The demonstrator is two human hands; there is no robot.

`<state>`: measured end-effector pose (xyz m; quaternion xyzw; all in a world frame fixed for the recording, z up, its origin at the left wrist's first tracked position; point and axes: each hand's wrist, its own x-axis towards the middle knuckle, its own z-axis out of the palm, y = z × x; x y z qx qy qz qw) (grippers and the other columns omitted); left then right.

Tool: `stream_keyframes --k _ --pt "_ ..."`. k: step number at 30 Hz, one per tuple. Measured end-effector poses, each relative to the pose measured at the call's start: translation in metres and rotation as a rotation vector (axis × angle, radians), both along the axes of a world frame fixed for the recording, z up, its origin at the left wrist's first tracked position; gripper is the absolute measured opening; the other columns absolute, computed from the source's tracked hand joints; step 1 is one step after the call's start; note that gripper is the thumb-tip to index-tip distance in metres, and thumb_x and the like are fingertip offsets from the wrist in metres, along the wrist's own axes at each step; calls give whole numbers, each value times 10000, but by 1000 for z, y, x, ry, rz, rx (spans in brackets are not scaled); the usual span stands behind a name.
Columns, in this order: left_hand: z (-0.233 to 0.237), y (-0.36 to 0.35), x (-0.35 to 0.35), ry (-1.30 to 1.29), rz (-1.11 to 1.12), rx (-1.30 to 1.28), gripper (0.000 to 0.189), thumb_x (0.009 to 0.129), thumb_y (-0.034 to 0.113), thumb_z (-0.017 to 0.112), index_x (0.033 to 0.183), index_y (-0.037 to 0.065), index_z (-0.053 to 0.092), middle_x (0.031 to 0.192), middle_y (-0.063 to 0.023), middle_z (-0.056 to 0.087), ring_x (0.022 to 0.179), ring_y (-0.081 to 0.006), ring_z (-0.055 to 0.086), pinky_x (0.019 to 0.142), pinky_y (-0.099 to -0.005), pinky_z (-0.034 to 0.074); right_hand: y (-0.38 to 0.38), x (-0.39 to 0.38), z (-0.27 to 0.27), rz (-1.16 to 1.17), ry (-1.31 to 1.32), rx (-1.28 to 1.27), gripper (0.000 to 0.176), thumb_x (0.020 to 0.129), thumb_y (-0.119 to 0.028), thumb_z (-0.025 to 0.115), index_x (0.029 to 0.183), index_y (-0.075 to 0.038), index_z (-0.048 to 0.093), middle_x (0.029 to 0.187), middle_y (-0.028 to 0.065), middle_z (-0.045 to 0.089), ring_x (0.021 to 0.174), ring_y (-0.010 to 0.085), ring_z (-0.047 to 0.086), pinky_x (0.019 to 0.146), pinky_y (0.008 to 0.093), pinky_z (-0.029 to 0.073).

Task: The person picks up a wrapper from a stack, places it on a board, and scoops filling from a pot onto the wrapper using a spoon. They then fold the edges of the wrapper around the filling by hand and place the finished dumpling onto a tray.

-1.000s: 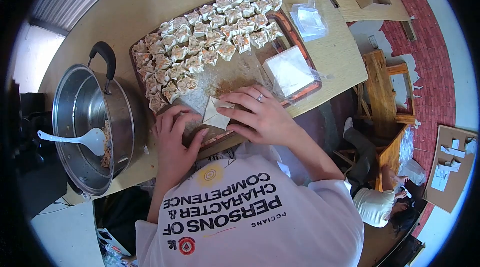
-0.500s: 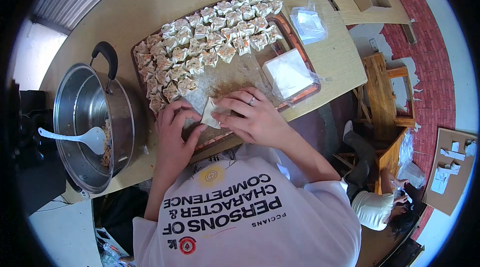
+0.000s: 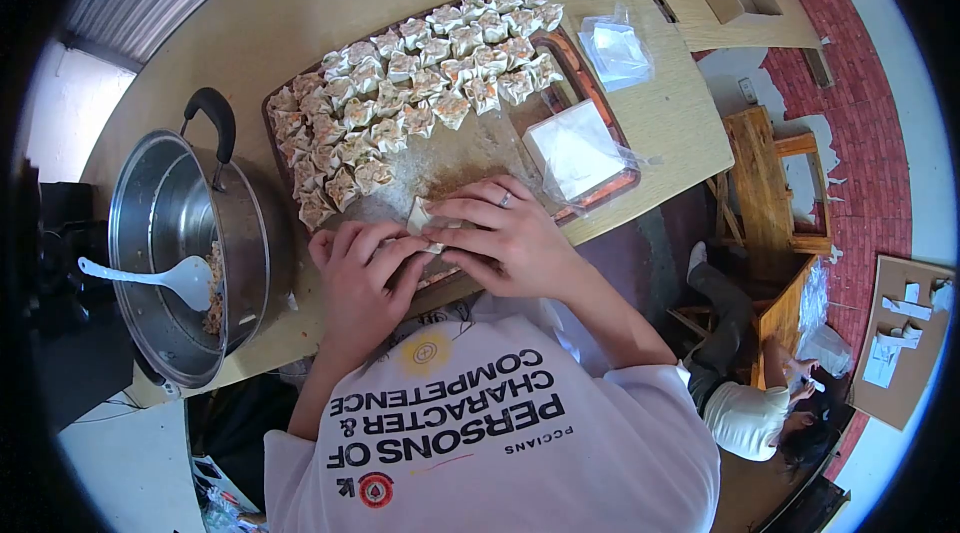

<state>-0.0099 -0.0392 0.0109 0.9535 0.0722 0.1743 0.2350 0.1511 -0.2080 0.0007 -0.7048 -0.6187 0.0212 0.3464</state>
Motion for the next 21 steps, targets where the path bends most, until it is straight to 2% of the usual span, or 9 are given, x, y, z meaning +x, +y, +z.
stream_keyframes --k 6,14,18,21 --pt "-2 -2 -1 5 50 -52 186 857 221 800 1033 202 742 1088 36 658 1045 -221 593 994 -459 326 2 -2 -7 -31 -32 8 275 819 -187 806 1088 -136 780 1262 -1 694 1132 219 647 983 404 469" --pt "6 13 -13 106 127 -166 268 853 219 797 1091 159 691 1202 -36 611 1146 -270 564 1018 -458 350 4 -4 -6 -49 12 38 269 824 -165 801 1088 -120 784 1242 2 703 1107 221 655 971 403 489" --pt "3 12 -9 138 98 -166 253 860 211 792 1083 150 688 1196 -41 609 1159 -274 558 1023 -461 350 3 -8 -5 -78 -13 35 284 827 -159 798 1107 -114 778 1223 15 697 1104 226 655 975 415 495" --pt "1 12 -8 92 92 -155 237 873 223 774 1077 153 674 1190 -8 606 1124 -260 562 982 -473 361 3 -9 -7 -82 -9 46 287 834 -156 791 1118 -115 774 1216 28 683 1105 230 654 993 429 497"
